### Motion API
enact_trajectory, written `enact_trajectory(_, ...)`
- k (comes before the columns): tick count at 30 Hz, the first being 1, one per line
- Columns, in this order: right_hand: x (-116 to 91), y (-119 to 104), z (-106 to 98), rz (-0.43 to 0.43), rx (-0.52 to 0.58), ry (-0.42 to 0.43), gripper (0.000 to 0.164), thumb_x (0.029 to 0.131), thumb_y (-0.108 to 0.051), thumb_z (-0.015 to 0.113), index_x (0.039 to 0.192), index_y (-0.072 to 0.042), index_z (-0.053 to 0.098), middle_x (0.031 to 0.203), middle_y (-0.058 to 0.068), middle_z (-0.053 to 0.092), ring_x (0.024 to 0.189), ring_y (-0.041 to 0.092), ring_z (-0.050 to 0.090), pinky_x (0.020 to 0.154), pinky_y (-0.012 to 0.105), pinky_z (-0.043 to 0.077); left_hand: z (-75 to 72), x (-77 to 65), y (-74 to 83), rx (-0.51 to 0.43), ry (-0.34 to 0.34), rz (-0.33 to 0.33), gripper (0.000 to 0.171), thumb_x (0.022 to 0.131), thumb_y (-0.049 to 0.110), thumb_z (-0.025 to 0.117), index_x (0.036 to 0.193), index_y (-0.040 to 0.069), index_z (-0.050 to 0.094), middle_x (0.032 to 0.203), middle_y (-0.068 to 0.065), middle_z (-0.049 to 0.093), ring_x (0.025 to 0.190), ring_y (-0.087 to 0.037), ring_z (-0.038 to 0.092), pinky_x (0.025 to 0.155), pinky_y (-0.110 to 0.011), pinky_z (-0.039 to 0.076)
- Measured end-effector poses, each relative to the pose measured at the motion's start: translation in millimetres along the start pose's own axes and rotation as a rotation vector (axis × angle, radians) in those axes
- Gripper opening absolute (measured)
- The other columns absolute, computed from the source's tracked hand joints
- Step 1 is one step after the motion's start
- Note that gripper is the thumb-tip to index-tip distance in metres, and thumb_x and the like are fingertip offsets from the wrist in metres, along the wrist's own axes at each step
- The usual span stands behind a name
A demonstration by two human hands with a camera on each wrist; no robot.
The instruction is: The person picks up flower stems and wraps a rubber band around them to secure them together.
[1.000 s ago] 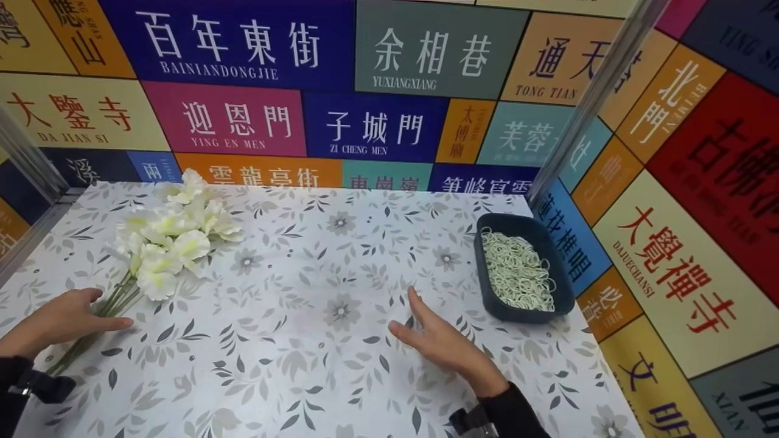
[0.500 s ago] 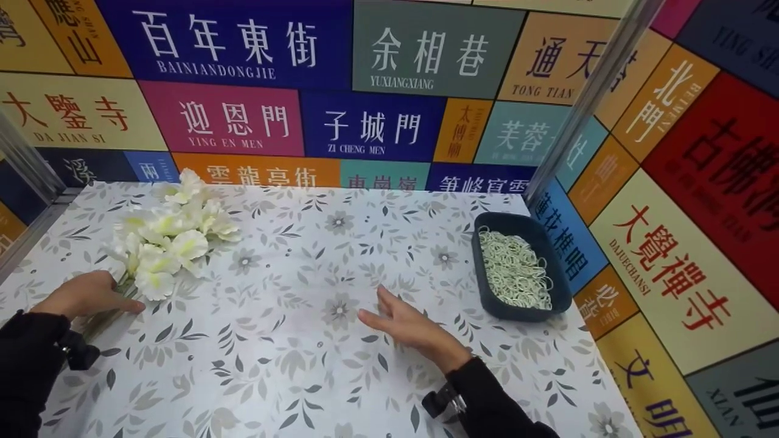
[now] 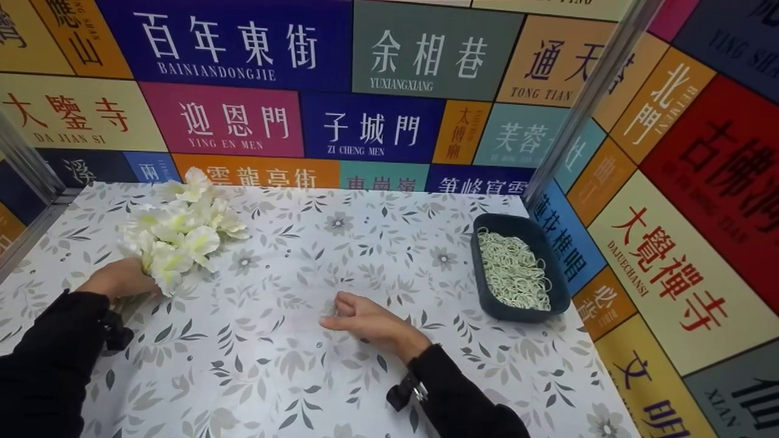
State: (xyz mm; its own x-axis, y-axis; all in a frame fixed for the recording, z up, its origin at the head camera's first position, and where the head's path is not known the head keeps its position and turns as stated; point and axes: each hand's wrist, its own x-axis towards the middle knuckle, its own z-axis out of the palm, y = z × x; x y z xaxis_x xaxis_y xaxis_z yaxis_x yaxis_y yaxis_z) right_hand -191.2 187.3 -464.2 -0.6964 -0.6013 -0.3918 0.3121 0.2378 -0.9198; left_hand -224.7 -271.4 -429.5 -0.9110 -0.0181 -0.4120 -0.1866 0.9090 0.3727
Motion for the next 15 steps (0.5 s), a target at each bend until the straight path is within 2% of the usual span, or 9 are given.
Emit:
enact_trajectory(2,7.5,-1.9,7.6,0.011,0.045,-0.016,0.087,0.098,-0.021,0.064,0.159,0.0,0.006,0.168,0.017,0.012,0.156,0.031,0.011,0.127,0.051,0.011,3.0,1.6,8.9,-0.04,0.002,0.001,0.064,0.079,0.033,0.077,0.114,-0.015,0.055,0.106,-0.031,0.059,0.087,-0.036,0.058,0.078,-0.046,0.053)
enact_trajectory(3,11.7,-2.6,11.3,0.014,0.064,-0.02,0.087,0.097,-0.02,0.065,0.159,0.0,0.006,0.168,0.017,0.012,0.156,0.032,0.015,0.127,0.046,0.019,4.7,3.0,13.8,-0.052,0.006,0.007,0.058,0.078,0.033,0.078,0.107,-0.012,0.057,0.098,-0.025,0.059,0.083,-0.032,0.057,0.073,-0.042,0.052)
enact_trajectory(6,23.5,-4.8,23.0,0.013,0.103,-0.034,0.088,0.096,-0.02,0.068,0.158,0.001,0.009,0.167,0.018,0.015,0.155,0.031,0.02,0.122,0.031,0.029,11.4,9.0,28.4,-0.07,0.021,0.031,0.043,0.077,0.034,0.079,0.09,-0.002,0.057,0.084,-0.013,0.056,0.074,-0.026,0.055,0.063,-0.033,0.047)
enact_trajectory(8,31.1,-5.9,31.1,0.013,0.123,-0.043,0.088,0.095,-0.019,0.069,0.158,0.002,0.011,0.167,0.018,0.018,0.153,0.03,0.027,0.109,0.021,0.041,16.8,12.6,38.0,-0.082,0.032,0.038,0.041,0.077,0.034,0.078,0.087,0.0,0.058,0.084,-0.012,0.056,0.074,-0.025,0.055,0.063,-0.032,0.046)
enact_trajectory(9,34.5,-6.4,35.2,0.012,0.13,-0.048,0.088,0.095,-0.019,0.069,0.158,0.002,0.012,0.166,0.018,0.019,0.152,0.029,0.029,0.1,0.019,0.043,19.8,14.4,43.0,-0.083,0.039,0.043,0.043,0.078,0.035,0.078,0.09,-0.002,0.059,0.087,-0.014,0.058,0.075,-0.025,0.055,0.065,-0.032,0.046)
enact_trajectory(10,37.9,-6.9,39.2,0.012,0.138,-0.057,0.088,0.094,-0.02,0.069,0.157,0.002,0.013,0.166,0.019,0.019,0.152,0.029,0.028,0.11,0.021,0.04,22.4,15.9,47.9,-0.095,0.041,0.041,0.045,0.079,0.035,0.077,0.094,-0.003,0.061,0.091,-0.015,0.059,0.078,-0.026,0.055,0.067,-0.033,0.047)
enact_trajectory(12,43.2,-8.0,46.6,0.016,0.15,-0.067,0.088,0.093,-0.021,0.071,0.157,0.002,0.015,0.165,0.018,0.021,0.152,0.028,0.029,0.113,0.025,0.039,28.1,18.0,57.9,-0.141,0.05,0.032,0.051,0.079,0.034,0.076,0.106,-0.006,0.061,0.101,-0.019,0.059,0.083,-0.028,0.055,0.072,-0.036,0.049)
enact_trajectory(13,45.0,-8.7,49.9,0.017,0.16,-0.076,0.088,0.093,-0.021,0.071,0.157,0.002,0.015,0.165,0.018,0.022,0.153,0.028,0.028,0.117,0.031,0.036,30.8,18.8,63.0,-0.159,0.058,0.032,0.052,0.08,0.034,0.076,0.109,-0.007,0.061,0.103,-0.02,0.059,0.084,-0.028,0.055,0.074,-0.036,0.049)
enact_trajectory(15,48.7,-9.5,55.9,0.019,0.168,-0.092,0.089,0.093,-0.022,0.072,0.157,0.001,0.016,0.165,0.017,0.023,0.154,0.029,0.025,0.126,0.039,0.024,36.2,21.2,72.7,-0.186,0.085,0.038,0.05,0.08,0.032,0.075,0.108,-0.007,0.061,0.102,-0.019,0.059,0.083,-0.028,0.055,0.073,-0.036,0.048)
